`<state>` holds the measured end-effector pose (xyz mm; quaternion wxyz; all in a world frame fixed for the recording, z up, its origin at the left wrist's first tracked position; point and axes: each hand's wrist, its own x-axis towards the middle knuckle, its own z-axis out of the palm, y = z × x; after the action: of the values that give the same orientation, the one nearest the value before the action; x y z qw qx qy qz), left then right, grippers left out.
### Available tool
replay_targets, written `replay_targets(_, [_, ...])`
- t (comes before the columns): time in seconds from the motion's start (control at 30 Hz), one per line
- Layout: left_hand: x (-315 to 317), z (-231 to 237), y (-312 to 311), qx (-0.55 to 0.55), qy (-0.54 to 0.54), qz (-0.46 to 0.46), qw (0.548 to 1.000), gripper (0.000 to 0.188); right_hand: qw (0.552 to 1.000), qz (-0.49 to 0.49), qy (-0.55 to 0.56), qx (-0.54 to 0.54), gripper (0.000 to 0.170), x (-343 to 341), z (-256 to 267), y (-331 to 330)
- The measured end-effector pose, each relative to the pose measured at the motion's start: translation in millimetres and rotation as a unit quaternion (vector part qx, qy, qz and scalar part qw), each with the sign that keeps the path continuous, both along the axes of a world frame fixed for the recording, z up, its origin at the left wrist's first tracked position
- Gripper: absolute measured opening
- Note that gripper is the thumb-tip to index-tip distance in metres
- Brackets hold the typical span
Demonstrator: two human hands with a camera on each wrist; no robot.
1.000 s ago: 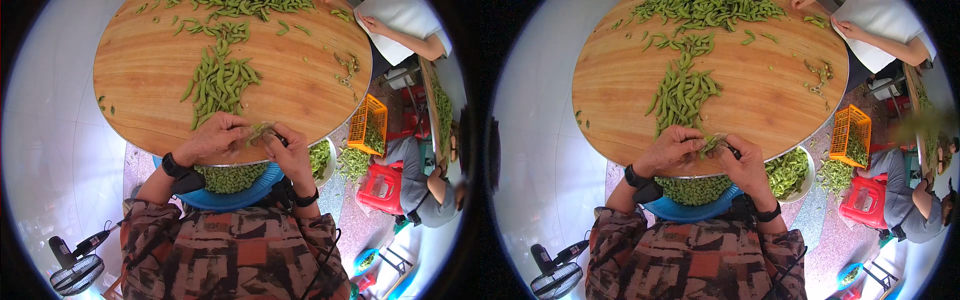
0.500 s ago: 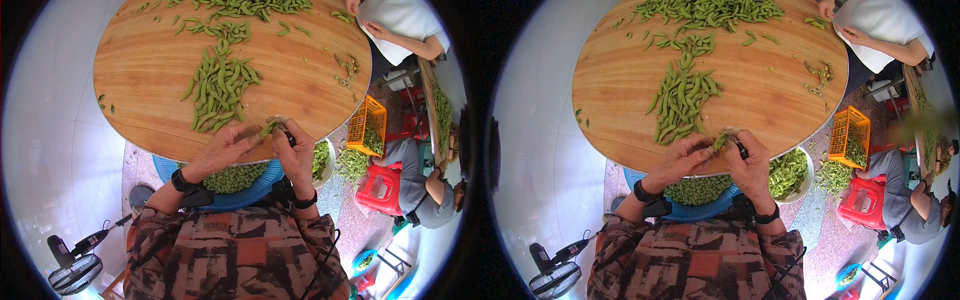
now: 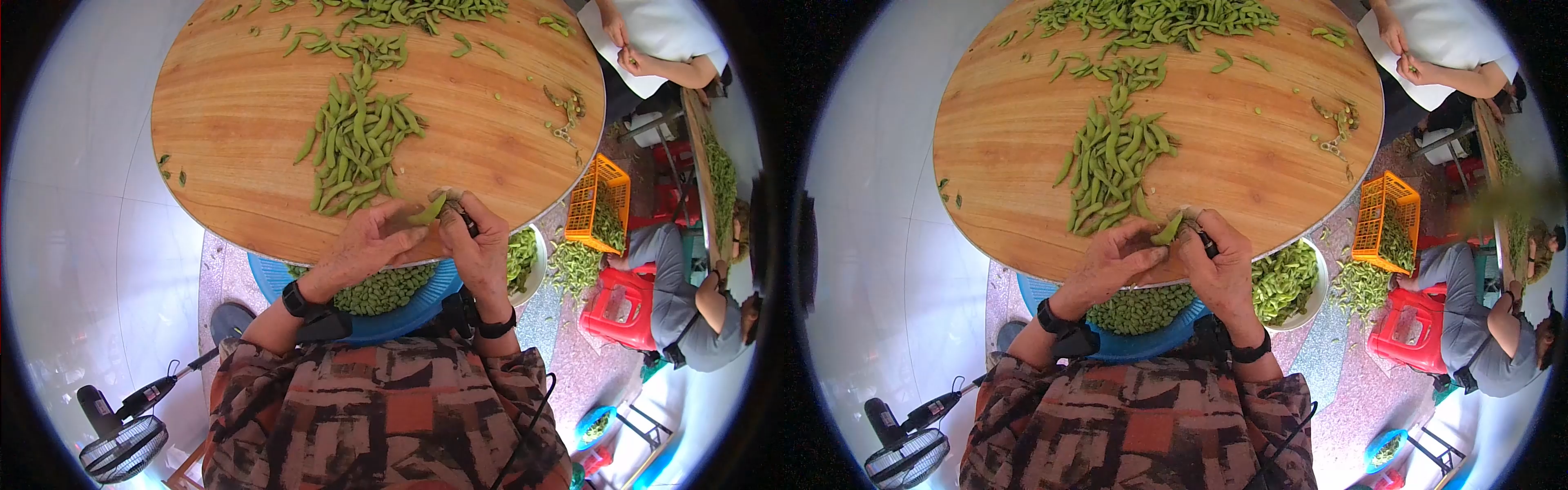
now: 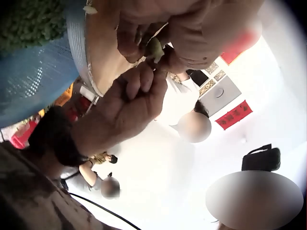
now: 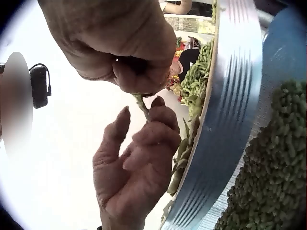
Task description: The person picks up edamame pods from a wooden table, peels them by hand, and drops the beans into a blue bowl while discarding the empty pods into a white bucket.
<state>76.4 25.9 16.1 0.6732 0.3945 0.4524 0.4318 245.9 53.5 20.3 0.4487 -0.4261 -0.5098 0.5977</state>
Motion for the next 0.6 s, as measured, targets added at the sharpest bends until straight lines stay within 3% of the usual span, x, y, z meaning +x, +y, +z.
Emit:
replay_targets(0.1, [-4, -6, 1, 0.008, 0.078, 0.007, 0.997, 0.024, 1.0, 0.005, -0.011, -0.008, 0.015, 4, 2, 0])
replay_targets(0.2, [-5, -9, 0, 0.026, 0.115, 0.014, 0.993, 0.016, 0.993, 0.025, 0.057, -0.104, 0.014, 8, 6, 1])
replay_targets(0.37, [-5, -12, 0, -0.012, 0.026, 0.044, 0.999, 0.011, 0.964, 0.131, 0.159, -0.165, 0.017, 28, -4, 8])
replay_targets(0.5, [-4, -17, 3, -0.01, -0.034, 0.083, 0.996, 0.013, 0.972, 0.104, 0.122, -0.174, 0.018, 21, 0, 2])
replay_targets(0.6, [-2, -11, 1, 0.004, 0.06, 0.054, 0.997, 0.014, 0.969, 0.147, 0.106, -0.168, 0.017, 14, 0, -4])
